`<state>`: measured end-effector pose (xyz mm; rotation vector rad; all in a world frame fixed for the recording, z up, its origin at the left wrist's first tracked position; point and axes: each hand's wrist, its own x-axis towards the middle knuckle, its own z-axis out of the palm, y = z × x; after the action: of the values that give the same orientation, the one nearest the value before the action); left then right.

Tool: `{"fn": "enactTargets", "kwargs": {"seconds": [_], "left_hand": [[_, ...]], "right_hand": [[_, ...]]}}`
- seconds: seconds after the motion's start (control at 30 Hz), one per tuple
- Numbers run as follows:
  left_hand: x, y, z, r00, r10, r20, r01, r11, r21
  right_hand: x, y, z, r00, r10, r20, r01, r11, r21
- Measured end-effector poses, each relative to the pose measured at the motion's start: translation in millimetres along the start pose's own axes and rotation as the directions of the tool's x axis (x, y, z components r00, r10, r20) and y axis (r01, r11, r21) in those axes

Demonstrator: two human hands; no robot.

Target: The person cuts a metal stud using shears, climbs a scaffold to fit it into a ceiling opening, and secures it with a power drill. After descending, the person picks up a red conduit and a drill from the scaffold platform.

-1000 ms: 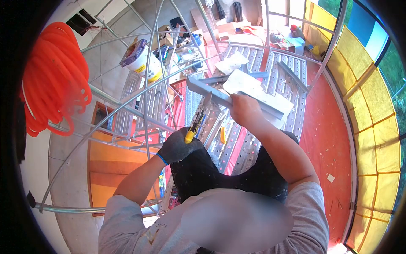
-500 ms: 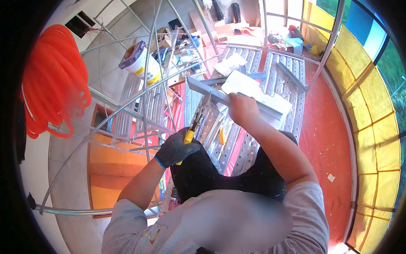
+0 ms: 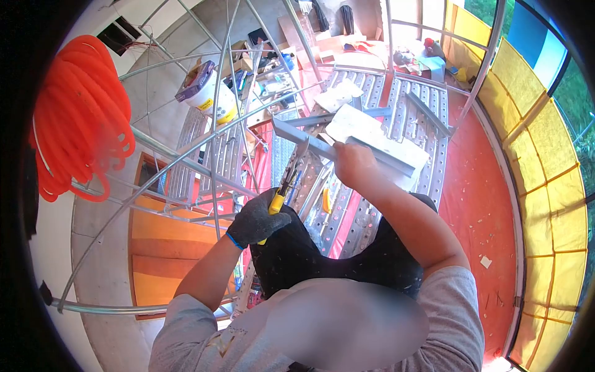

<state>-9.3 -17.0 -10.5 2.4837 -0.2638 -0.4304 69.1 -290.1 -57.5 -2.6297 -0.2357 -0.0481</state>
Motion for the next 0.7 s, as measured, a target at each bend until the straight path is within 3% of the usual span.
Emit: {"fn": "enactTargets", "kwargs": {"seconds": [0.17, 0.47, 0.57, 0.7], "left_hand": [[3, -4, -4, 0.998, 0.051, 0.026, -0.052, 0.998, 0.041], [12, -20, 8, 0.998, 0.042, -0.051, -0.035, 0.991, 0.129], [20, -34, 17, 0.994, 0.072, -0.080, -0.063, 0.992, 0.111], [11, -14, -1, 1.000, 0.017, 0.011, -0.017, 1.000, 0.023]], "right_hand": [[-3, -2, -3, 0.997, -0.034, -0.066, 0.026, 0.993, -0.115], [-3, -5, 5, 0.996, -0.027, -0.081, 0.016, 0.990, -0.141], [-2, -11, 0, 0.998, -0.008, -0.055, -0.001, 0.987, -0.163], [0, -2, 7, 0.992, -0.048, -0.121, 0.033, 0.992, -0.120]]}}
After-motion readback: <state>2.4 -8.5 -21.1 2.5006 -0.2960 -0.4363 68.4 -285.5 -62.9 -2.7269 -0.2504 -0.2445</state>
